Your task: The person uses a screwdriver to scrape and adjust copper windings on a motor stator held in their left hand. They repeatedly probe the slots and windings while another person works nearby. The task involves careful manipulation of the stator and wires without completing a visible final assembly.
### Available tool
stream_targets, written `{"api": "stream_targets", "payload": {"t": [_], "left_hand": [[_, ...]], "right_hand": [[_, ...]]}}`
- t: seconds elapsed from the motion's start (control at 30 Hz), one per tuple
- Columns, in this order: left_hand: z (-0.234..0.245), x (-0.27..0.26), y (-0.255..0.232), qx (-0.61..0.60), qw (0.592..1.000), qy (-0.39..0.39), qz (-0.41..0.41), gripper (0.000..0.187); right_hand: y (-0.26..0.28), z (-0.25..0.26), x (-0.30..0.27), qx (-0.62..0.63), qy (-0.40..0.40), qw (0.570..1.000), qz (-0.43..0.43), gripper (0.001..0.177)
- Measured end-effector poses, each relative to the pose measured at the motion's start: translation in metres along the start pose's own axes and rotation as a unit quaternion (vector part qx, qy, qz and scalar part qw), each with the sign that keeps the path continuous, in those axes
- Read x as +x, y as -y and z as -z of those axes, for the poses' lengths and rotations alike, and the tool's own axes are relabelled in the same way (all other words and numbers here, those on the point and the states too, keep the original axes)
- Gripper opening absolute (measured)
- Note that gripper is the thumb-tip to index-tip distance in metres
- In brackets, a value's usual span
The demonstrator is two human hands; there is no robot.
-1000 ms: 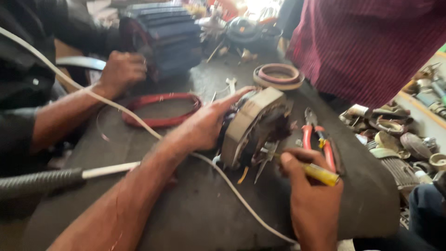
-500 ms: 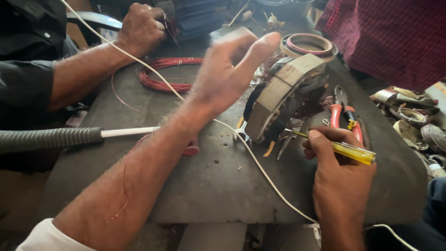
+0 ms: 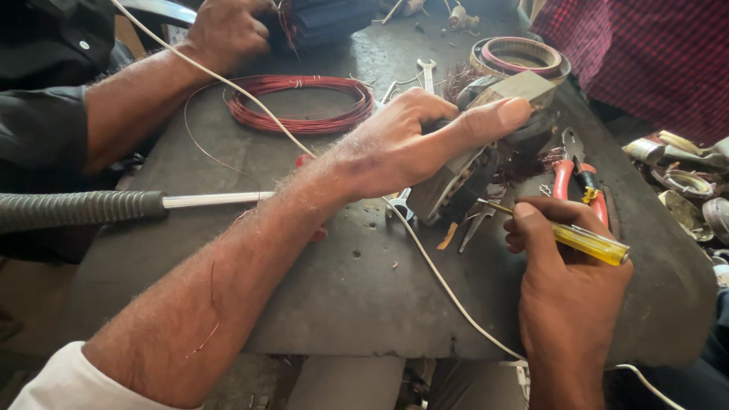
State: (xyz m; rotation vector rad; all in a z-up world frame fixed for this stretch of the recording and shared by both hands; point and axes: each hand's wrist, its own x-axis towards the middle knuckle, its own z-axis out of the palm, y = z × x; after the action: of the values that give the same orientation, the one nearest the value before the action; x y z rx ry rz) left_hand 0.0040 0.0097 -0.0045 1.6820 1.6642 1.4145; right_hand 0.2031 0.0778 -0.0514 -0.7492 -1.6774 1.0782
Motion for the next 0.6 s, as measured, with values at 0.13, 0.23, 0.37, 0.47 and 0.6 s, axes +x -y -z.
{"api": "stream_targets", "payload": {"t": [0.13, 0.23, 0.37, 0.47, 0.6], "left_hand": [[-0.0006, 0.0012, 0.0002, 0.028, 1.0, -0.002, -0.002, 0.084], [-0.0007, 0.0015, 0.001, 0.017, 1.0, 0.01, -0.002, 0.082], [-0.0011, 0.0018, 0.0017, 0.031, 0.999, 0.01, 0.008, 0.084], [-0.0014, 0.0021, 0.0026, 0.023, 1.0, 0.013, 0.005, 0.082], [-0.0009, 0.0024, 0.0032, 0.025, 1.0, 0.014, 0.003, 0.083]], "right_hand": [[0.0007, 0.001, -0.0001, -0.024, 0.001, 1.0, -0.001, 0.015], [0.0, 0.001, -0.0003, -0.006, -0.006, 1.0, 0.0, 0.015], [-0.0002, 0.0, 0.0002, 0.007, -0.01, 1.0, -0.006, 0.015], [-0.0005, 0.001, -0.0003, -0.013, -0.003, 1.0, -0.002, 0.016], [-0.0012, 0.001, -0.0001, -0.005, -0.002, 1.0, 0.005, 0.017]]}}
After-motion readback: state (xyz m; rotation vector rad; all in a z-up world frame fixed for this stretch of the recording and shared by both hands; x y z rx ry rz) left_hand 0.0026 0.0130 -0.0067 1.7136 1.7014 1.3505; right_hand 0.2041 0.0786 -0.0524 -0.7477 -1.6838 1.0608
